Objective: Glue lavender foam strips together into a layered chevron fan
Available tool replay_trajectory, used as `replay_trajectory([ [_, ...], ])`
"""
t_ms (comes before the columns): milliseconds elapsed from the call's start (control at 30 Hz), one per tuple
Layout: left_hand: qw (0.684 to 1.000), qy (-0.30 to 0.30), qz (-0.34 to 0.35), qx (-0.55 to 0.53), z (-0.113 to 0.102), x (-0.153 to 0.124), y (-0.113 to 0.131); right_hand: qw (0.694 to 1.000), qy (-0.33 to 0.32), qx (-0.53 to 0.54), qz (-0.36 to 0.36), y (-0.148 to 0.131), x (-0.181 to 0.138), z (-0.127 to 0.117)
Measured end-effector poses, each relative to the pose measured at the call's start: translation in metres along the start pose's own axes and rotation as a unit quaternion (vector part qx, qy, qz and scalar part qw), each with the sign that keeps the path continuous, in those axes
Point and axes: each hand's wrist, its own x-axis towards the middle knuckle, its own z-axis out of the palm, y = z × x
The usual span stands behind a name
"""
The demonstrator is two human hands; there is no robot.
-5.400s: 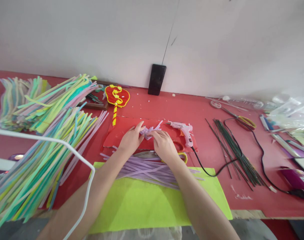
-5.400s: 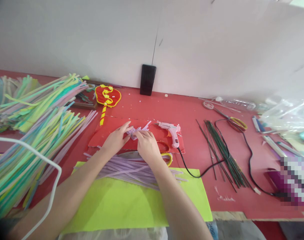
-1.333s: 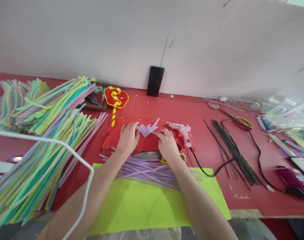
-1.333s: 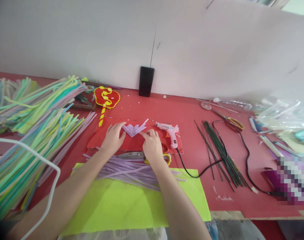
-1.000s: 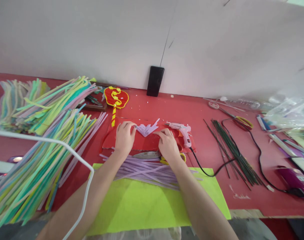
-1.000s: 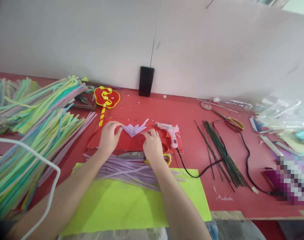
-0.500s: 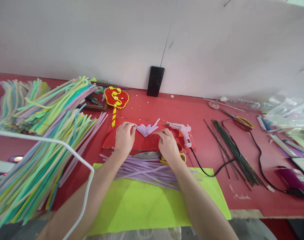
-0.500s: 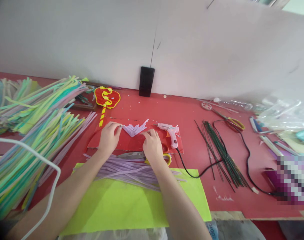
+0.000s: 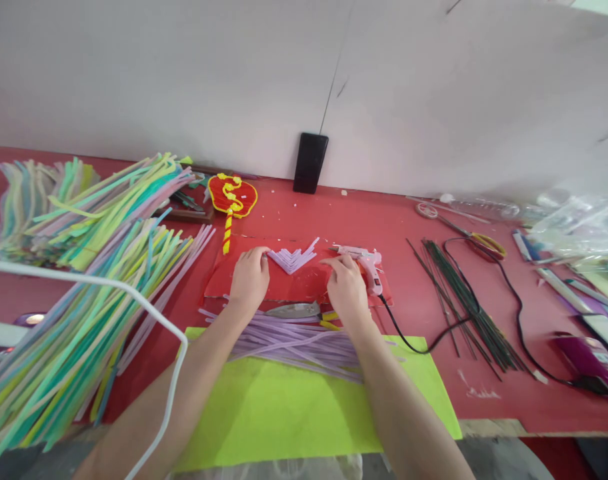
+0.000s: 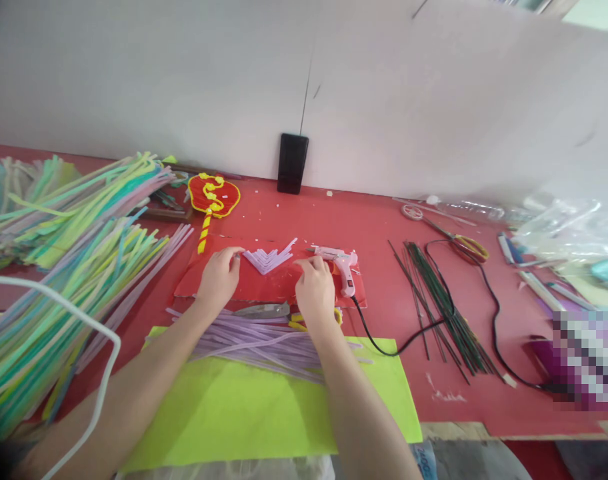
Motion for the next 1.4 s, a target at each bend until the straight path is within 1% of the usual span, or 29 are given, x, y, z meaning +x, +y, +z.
replay_trajectory([
  [100,1.000,-0.004,-0.001,-0.016,0.002,0.000,0.000,0.999,0.036,-0.001,0.024,0.010,0.003,-0.005],
  [233,0.999,-0.021,-0.007,-0.027,0.003,0.000,0.001,0.998,0.060,0.004,0.036,0.017,0.004,-0.007],
  [500,0.998,-0.033,-0.014,-0.041,0.000,0.000,0.003,0.999,0.034,-0.005,0.025,0.010,0.004,-0.006],
  [667,0.998,-0.046,-0.002,-0.048,-0.001,0.000,0.005,0.999,0.024,-0.006,0.023,0.005,0.003,-0.005],
  [767,0.998,-0.043,-0.010,-0.054,0.000,-0.001,0.004,1.000,0.015,-0.003,0.026,0.002,0.003,-0.005],
  [867,0.997,-0.036,-0.029,-0.062,0.000,-0.001,0.004,0.999,0.019,0.000,0.026,0.001,0.002,-0.006],
  [1067,0.995,0.004,-0.037,-0.093,-0.002,0.001,0.003,1.000,0.015,0.017,0.016,0.001,0.002,-0.004],
  [1133,0.996,0.018,-0.029,-0.085,-0.003,0.002,0.002,1.000,0.008,0.025,0.012,0.001,0.002,-0.003],
  [1200,0.998,0.017,-0.018,-0.056,-0.004,0.001,0.001,1.000,0.002,0.029,0.009,0.001,0.002,-0.001],
  [1300,1.000,-0.011,-0.009,0.000,-0.006,0.000,0.001,1.000,-0.006,0.029,0.006,0.001,0.002,0.000],
  [1400,0.999,-0.035,-0.017,0.027,-0.006,-0.001,0.003,1.000,-0.009,0.027,0.006,0.001,0.002,0.001],
])
